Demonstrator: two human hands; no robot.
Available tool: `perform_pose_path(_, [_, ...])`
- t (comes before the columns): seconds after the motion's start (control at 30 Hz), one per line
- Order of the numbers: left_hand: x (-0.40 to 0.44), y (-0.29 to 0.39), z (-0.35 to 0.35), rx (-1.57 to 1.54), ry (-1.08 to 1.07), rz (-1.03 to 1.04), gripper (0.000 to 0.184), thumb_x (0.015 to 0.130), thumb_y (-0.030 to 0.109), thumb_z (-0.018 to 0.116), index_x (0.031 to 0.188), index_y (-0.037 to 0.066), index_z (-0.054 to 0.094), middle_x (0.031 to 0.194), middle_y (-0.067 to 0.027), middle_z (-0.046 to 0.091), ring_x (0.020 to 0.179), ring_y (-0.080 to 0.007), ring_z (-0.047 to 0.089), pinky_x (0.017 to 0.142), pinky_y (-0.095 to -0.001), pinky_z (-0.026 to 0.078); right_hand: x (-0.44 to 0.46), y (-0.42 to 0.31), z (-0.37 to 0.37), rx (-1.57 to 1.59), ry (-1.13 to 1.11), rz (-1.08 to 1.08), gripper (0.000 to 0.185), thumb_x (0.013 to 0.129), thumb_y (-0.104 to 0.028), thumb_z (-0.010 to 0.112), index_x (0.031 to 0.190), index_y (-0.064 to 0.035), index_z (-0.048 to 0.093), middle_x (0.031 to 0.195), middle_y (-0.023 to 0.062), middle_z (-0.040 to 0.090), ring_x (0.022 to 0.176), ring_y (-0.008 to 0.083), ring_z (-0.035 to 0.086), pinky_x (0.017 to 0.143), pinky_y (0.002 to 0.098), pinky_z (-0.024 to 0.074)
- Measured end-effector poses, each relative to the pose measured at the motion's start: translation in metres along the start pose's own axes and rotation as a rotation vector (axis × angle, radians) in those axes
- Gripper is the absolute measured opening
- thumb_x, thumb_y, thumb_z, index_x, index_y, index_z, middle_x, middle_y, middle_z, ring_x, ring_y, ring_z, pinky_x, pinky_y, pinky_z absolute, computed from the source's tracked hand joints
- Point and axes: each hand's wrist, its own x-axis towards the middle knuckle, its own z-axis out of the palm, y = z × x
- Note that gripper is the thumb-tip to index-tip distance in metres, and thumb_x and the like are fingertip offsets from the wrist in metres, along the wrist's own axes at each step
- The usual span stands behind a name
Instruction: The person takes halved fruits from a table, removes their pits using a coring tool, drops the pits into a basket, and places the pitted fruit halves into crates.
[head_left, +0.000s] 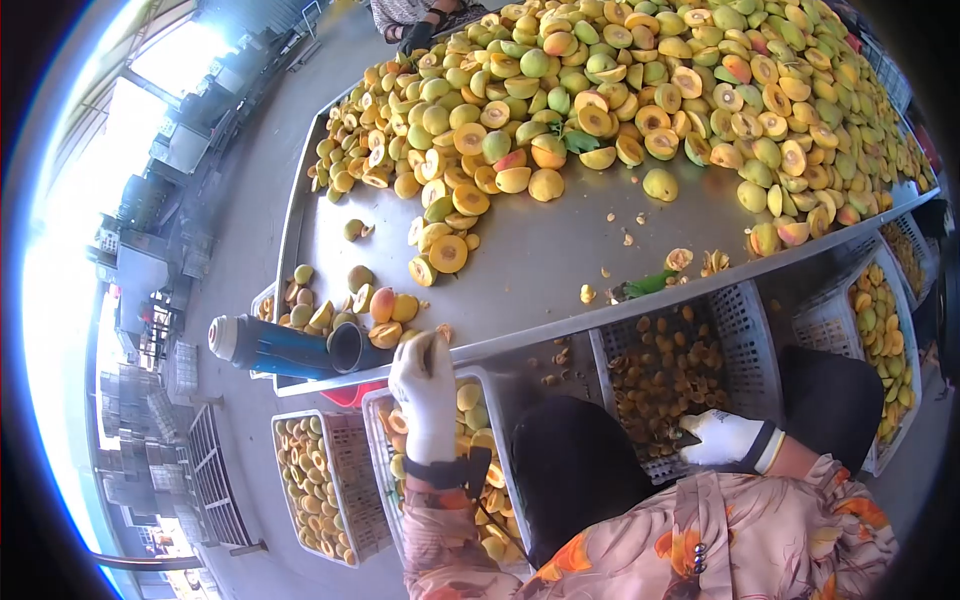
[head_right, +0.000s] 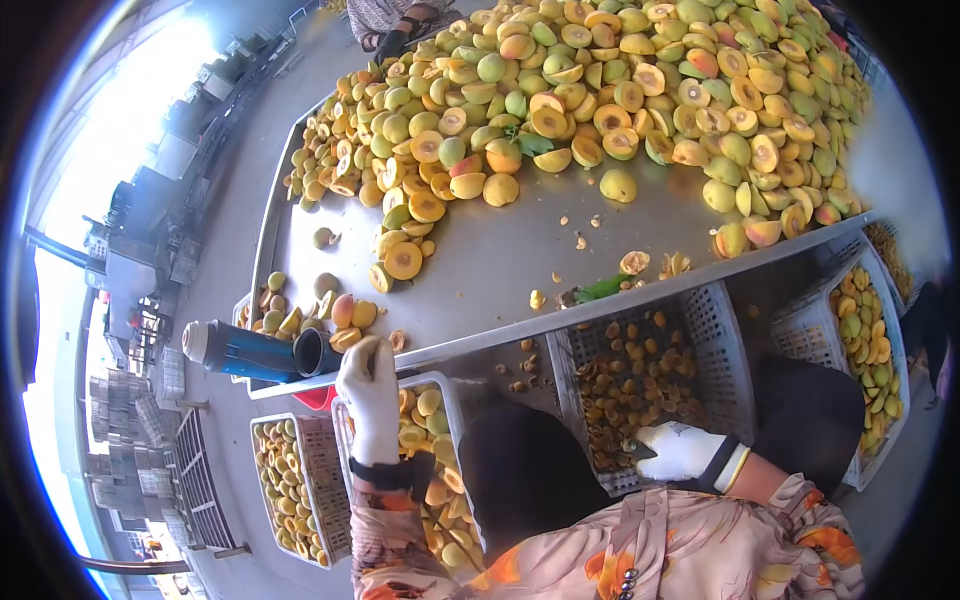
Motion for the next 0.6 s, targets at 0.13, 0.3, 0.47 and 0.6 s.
perform_pose_path(0.13, [0.092,-0.029,0.053,0.331,-0.144,0.056,0.041,0.091,0.024,0.071,0.123,0.0,0.065,0.116,-0.0207,0.067,0.101,-0.0359,0.066,0.09,-0.0451,0.051,0.001,0.009,0.007,-0.014,0.025,-0.035,0.039,0.085,-0.034,0.064,0.102,0.0012,0.065,0.095,0.0292,0.069,0.091,0.0472,0.067,0.081,0.0521,0.0526])
perform_pose_path(0.3, [0.136,-0.048,0.104,0.55,-0.385,0.043,0.068,0.084,0.037,0.075,0.133,-0.004,0.054,0.135,-0.0253,0.061,0.121,-0.0377,0.063,0.099,-0.0429,0.051,0.0,0.021,0.005,-0.078,0.022,-0.059,0.042,0.086,-0.037,0.062,0.106,0.0005,0.065,0.097,0.0276,0.07,0.093,0.0465,0.067,0.083,0.052,0.0531])
perform_pose_path(0.47, [0.13,-0.024,0.098,0.375,-0.462,-0.129,0.072,0.078,0.04,0.074,0.132,-0.004,0.055,0.113,-0.023,0.071,0.1,-0.0398,0.07,0.088,-0.0443,0.055,-0.006,-0.002,-0.007,-0.069,0.058,-0.084,0.046,0.086,-0.039,0.062,0.109,0.0014,0.064,0.1,0.0288,0.07,0.095,0.0464,0.067,0.084,0.0522,0.0531])
perform_pose_path(0.6, [0.11,-0.03,0.088,0.23,-0.496,-0.199,0.065,0.078,0.035,0.073,0.127,-0.004,0.055,0.102,-0.0226,0.073,0.093,-0.0358,0.072,0.083,-0.0432,0.056,-0.013,-0.024,-0.019,-0.007,0.141,-0.013,0.043,0.088,-0.038,0.064,0.106,0.0006,0.062,0.099,0.0303,0.069,0.096,0.0479,0.067,0.085,0.0527,0.0522])
